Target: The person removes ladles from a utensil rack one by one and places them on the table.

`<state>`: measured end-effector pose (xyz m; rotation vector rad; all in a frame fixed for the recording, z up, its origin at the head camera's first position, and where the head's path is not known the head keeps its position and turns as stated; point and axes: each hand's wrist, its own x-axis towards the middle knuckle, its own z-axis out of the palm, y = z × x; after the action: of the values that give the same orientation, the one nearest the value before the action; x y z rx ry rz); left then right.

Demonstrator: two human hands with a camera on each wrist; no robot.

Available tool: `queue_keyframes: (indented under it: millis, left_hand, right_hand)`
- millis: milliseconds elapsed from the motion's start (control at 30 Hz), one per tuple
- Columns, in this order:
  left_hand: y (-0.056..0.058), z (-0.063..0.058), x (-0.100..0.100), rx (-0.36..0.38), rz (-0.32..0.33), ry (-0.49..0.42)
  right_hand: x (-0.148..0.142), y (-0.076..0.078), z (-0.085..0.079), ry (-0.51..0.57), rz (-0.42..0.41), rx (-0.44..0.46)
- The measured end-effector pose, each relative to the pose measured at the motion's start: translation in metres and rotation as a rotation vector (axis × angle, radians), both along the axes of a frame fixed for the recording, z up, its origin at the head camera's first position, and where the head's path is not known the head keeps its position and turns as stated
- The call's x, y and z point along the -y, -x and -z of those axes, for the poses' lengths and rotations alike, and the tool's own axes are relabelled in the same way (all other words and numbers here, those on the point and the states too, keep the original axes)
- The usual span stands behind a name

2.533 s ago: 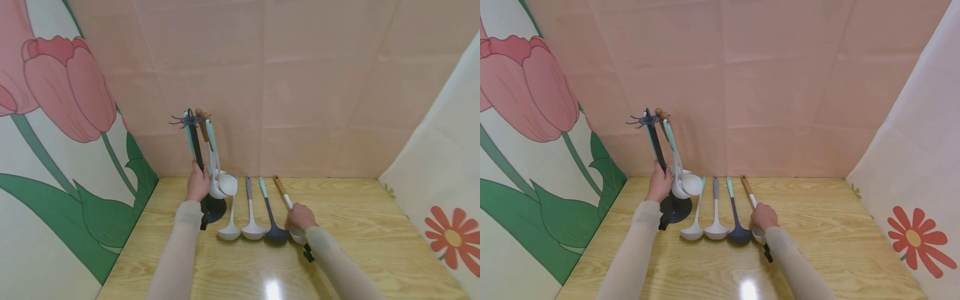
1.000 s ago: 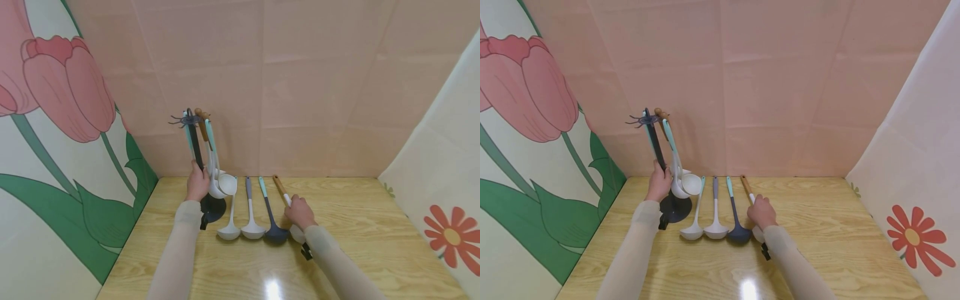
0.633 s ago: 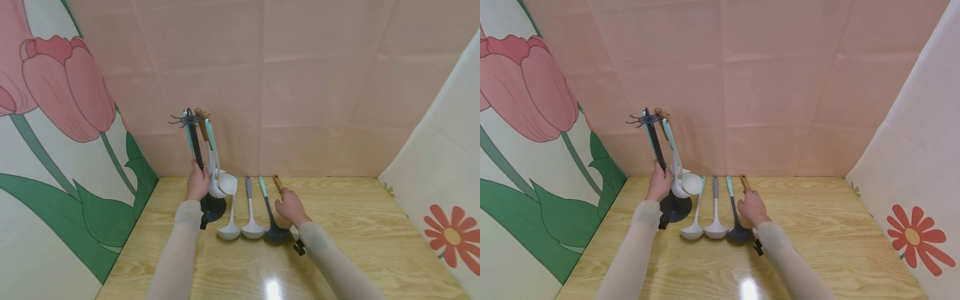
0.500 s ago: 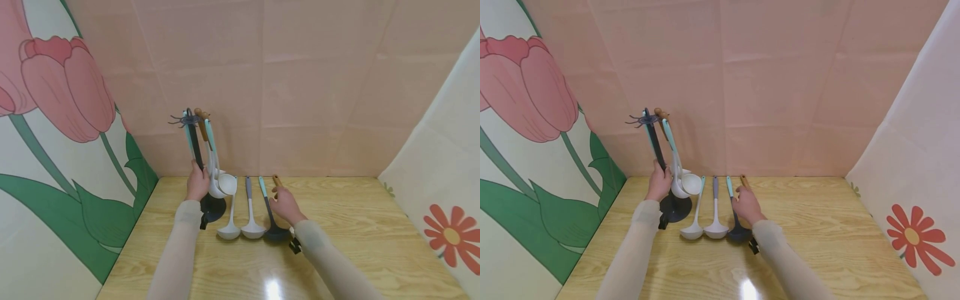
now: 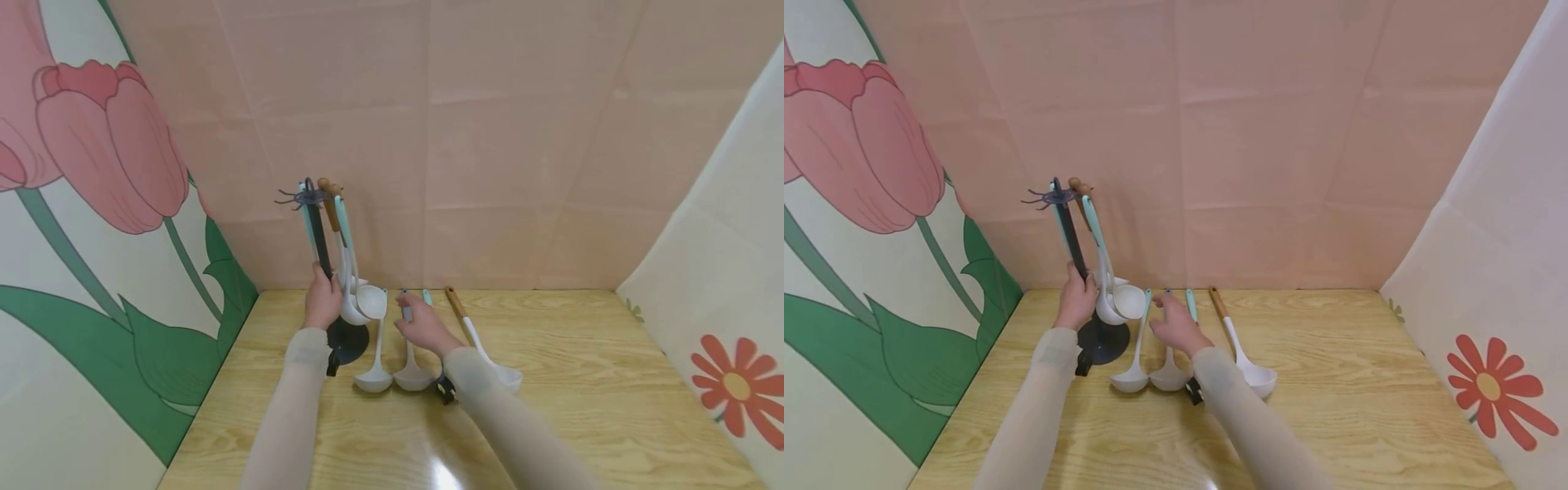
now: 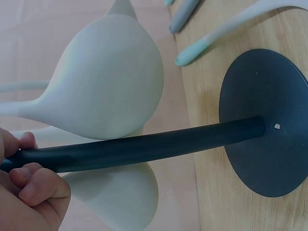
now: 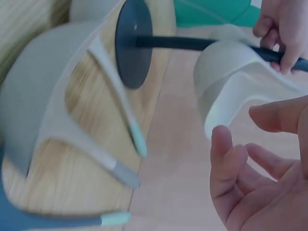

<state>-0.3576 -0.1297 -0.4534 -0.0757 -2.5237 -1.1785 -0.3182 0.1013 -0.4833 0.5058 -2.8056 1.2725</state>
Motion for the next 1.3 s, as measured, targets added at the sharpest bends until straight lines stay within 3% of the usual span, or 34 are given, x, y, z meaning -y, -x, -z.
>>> queue_keyframes:
  millis: [233,433,667,933,1300]
  left_hand:
    - [0.000,0.000,-0.003,-0.015,-0.001,0.001]
    - [0.002,0.000,-0.003,-0.008,-0.002,-0.004]
    - [0.003,0.001,-0.001,-0.025,-0.002,0.009]
    - [0.001,0.002,0.000,-0.044,-0.013,0.014]
    - [0.003,0.003,0.001,-0.044,-0.018,0.021]
  right_hand:
    - [0.024,0.006,-0.008,0.115,-0.091,0.053]
    - [0.037,0.011,-0.017,0.121,-0.124,0.055]
    - [0.050,0.014,-0.024,0.174,-0.132,0.123]
    - [0.062,0.018,-0.027,0.257,-0.183,0.103]
    - [0.066,0.020,-0.027,0.291,-0.210,0.106]
